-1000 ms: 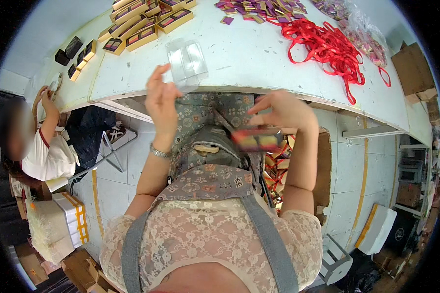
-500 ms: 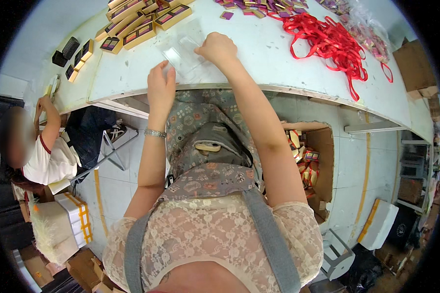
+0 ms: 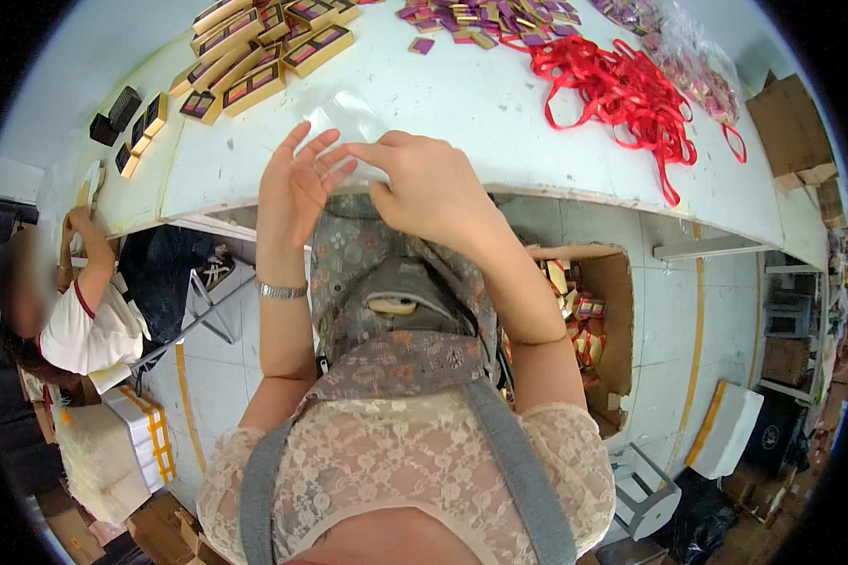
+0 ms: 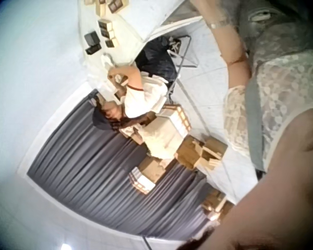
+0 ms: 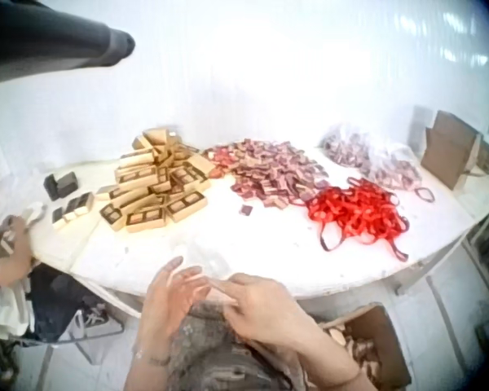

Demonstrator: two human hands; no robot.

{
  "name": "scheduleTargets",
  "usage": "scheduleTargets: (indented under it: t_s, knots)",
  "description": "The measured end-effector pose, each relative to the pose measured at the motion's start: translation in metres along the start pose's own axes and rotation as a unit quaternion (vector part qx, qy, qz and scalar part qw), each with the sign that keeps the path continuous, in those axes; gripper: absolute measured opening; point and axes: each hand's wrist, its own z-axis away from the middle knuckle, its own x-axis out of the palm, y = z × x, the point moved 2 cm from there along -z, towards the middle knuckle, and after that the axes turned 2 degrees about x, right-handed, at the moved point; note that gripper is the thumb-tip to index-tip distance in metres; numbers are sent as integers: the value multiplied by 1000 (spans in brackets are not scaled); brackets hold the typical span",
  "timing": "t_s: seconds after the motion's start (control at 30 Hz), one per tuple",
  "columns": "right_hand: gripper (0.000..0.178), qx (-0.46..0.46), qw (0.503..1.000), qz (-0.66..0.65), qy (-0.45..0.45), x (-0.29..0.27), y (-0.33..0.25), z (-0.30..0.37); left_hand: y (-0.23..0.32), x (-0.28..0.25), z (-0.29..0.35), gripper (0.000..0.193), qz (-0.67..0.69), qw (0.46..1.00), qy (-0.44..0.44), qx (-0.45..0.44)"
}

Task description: The person assembles small rectangular boxes by inserting colorful inserts into black frames, then places them into clear plastic sleeves. Red ribbons are attached to the packaged boxes. The person handles items one at a time and stacks completed units on the table.

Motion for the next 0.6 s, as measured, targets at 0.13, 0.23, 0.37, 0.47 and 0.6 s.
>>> scheduleTargets:
  t_s: [0.13,0.23,0.37,0.47,0.6]
  knots:
    - [63,-44,999,-4,32,11,3,-9,8,40,-9,57,-118,992,7,38]
    - [66,81,990,-105,51,-1,9,-33,26,38,-27,59,-37,997,-38,-62]
    - [72,165,898,-392,112,9,23,-60,22,66,-27,61,-103,982,-30,158]
    - [59,109,893,-423,105,24,25,-73,9,50,-45,57,-264,946,-39,187]
    - [34,98,909,-402,52,48,63,-90,11,26,-55,41,-372,927,-41,11]
